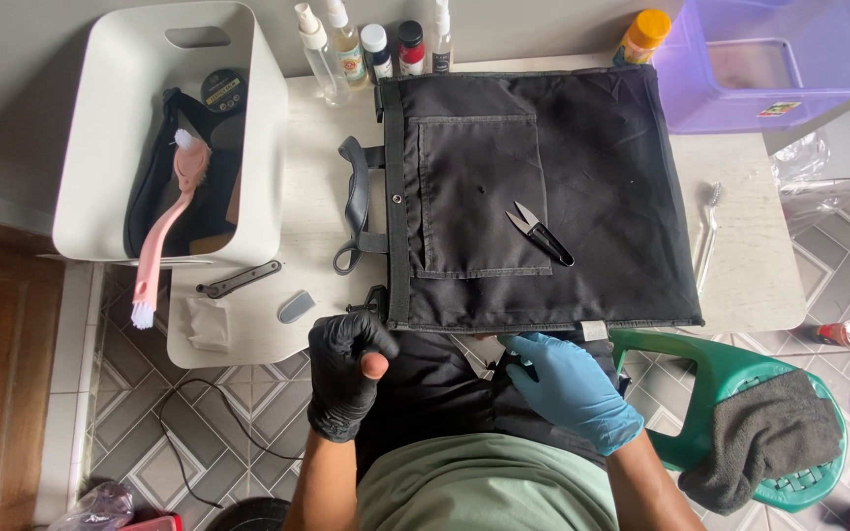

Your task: Trimming loose threads and inspecting a black tote bag using small scissors at a repair bench.

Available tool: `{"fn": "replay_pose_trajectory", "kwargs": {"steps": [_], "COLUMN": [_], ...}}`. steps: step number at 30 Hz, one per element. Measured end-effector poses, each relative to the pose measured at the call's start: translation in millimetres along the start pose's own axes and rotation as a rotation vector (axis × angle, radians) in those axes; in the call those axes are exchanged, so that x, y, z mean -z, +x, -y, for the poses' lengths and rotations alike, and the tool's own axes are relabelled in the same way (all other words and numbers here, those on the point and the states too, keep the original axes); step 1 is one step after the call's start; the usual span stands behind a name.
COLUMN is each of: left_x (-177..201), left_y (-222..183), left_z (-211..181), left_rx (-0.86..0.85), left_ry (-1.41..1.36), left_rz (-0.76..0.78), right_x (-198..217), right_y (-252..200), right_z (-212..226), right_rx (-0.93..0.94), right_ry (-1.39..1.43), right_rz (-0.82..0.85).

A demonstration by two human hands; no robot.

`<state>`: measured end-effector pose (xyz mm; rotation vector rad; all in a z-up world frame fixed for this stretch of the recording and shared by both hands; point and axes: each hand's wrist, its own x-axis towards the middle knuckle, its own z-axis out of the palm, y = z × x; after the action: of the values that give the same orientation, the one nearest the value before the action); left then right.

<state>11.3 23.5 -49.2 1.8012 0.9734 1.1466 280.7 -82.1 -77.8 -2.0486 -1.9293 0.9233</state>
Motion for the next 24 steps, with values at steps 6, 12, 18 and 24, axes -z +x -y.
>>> {"fn": "replay_pose_trajectory", "kwargs": {"steps": [6,12,18,24], "left_x": [4,-2,-9,-18], "left_y": [13,13,23,17], "left_z": [-45,-35,14,26], "left_rx": [-0.083,-0.087,-0.182,-0.257], "left_ry": [0.288,0.635,0.658,0.718], "left_rz": [0.096,0.155,0.316,0.207], "right_x": [22,37,26,-11], "right_y": [-7,-1,19,1], "right_z": [15,12,3,42], "right_rx": [0.095,0.175,0.246,0.457], "right_ry": [0.171,0.143,-0.234,-0.238], "right_rz": [-0.117,-0.346,-0.473,-0.368]}}
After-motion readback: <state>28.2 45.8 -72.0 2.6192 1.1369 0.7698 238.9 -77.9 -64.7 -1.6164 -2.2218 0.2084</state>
